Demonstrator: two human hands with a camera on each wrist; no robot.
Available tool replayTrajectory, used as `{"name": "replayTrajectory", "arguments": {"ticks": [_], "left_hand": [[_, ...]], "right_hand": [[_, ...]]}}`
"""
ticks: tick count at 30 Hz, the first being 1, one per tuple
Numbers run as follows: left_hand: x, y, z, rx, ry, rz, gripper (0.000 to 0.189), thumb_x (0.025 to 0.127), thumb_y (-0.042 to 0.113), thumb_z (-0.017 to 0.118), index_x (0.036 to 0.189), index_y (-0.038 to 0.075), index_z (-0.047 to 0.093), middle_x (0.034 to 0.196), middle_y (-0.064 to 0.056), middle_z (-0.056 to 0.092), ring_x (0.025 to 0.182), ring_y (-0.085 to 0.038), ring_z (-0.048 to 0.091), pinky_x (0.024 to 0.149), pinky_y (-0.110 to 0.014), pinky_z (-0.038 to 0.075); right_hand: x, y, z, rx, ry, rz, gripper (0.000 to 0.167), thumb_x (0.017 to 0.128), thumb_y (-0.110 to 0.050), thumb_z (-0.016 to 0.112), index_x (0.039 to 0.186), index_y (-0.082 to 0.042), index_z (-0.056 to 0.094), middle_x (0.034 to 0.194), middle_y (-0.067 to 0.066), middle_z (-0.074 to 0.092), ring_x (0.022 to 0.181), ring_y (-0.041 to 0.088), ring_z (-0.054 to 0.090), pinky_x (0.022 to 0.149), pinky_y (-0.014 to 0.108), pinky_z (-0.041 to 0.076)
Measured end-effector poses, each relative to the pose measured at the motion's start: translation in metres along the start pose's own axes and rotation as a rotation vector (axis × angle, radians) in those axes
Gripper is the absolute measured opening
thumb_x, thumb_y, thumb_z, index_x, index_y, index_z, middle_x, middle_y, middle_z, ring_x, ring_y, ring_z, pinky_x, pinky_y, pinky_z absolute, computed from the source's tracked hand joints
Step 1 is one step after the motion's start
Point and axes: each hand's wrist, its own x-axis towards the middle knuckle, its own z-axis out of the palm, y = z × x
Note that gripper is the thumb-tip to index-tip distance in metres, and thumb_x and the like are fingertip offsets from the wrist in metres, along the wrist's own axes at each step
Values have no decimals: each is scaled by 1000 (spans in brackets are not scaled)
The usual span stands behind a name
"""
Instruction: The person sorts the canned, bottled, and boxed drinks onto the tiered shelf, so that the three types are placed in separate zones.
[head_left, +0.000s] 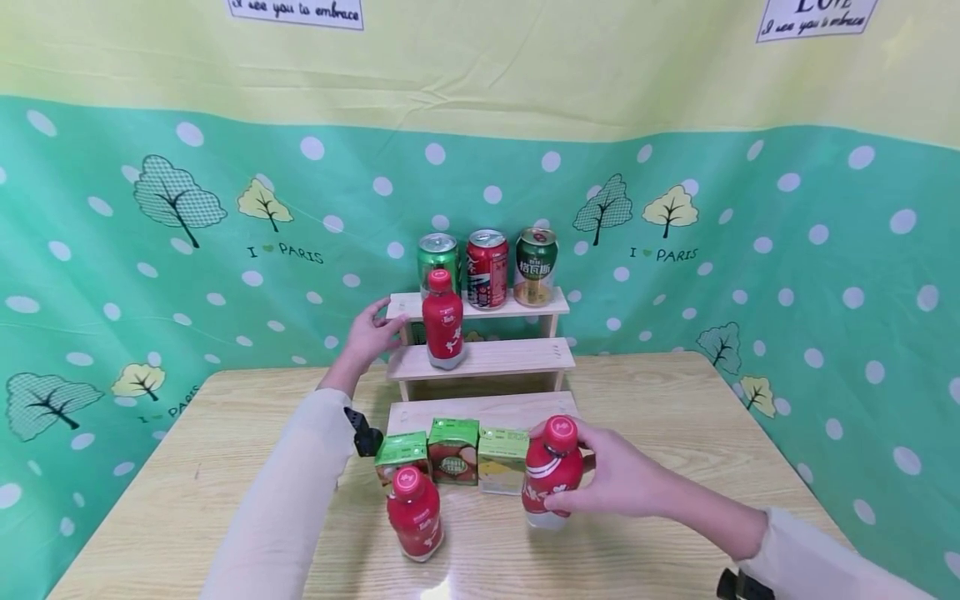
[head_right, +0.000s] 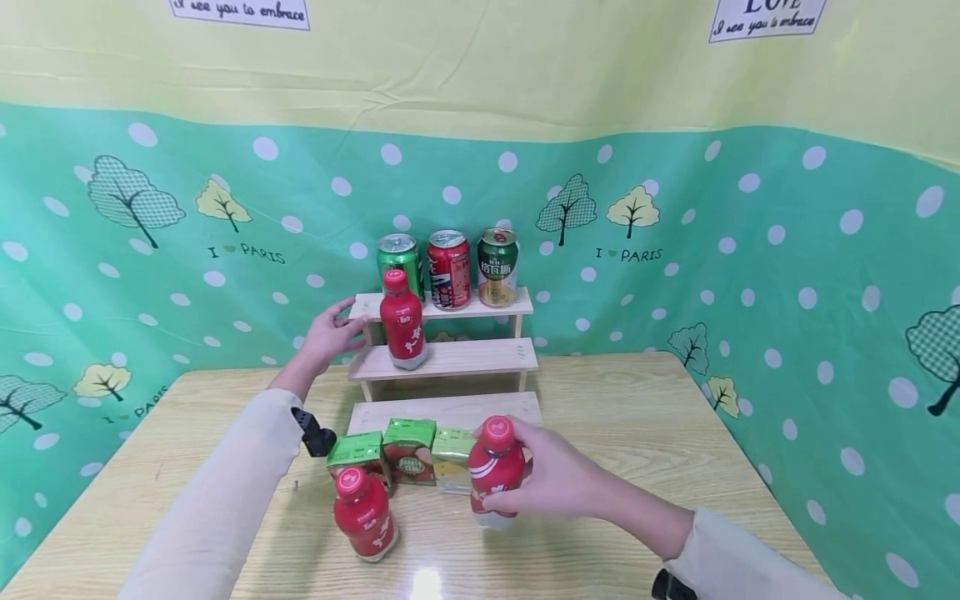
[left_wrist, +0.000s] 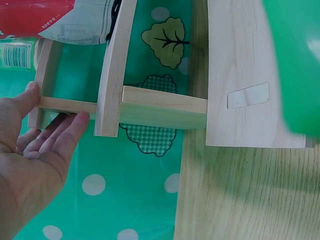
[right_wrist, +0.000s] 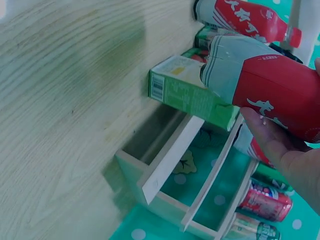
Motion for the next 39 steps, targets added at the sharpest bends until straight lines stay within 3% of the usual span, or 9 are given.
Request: {"name": "replayTrajectory", "arguments": {"ticks": [17,30,39], "left_hand": [[0,1,-2,1,-1,6,70,95,29,54,151,15,15,146,-24,35,129,-36,45,100,-44,48],[0,-1,0,-7,-7,-18,73,94,30,56,152,17,13,147,-23,34,130,-34,45,101,-42,47],[-3,0,-1,-11,-6,-6,71,95,27,55,152,16,13,146,-24,35,129,-35,44,101,-43,47]], "right_hand": [[8,-3,-21,-51,155,20,73,68,-27,84,130,-16,48,119,9,57,109,28,54,71,28,60],[12,-6,-31,24,224,85,75,67,-23,85,131,-17,46,123,10,54,114,31,51,74,34,60],[20,-6,-34,-44,284,74,72,66,-23,85,127,-16,47,122,11,54,113,32,52,74,35,60]]}}
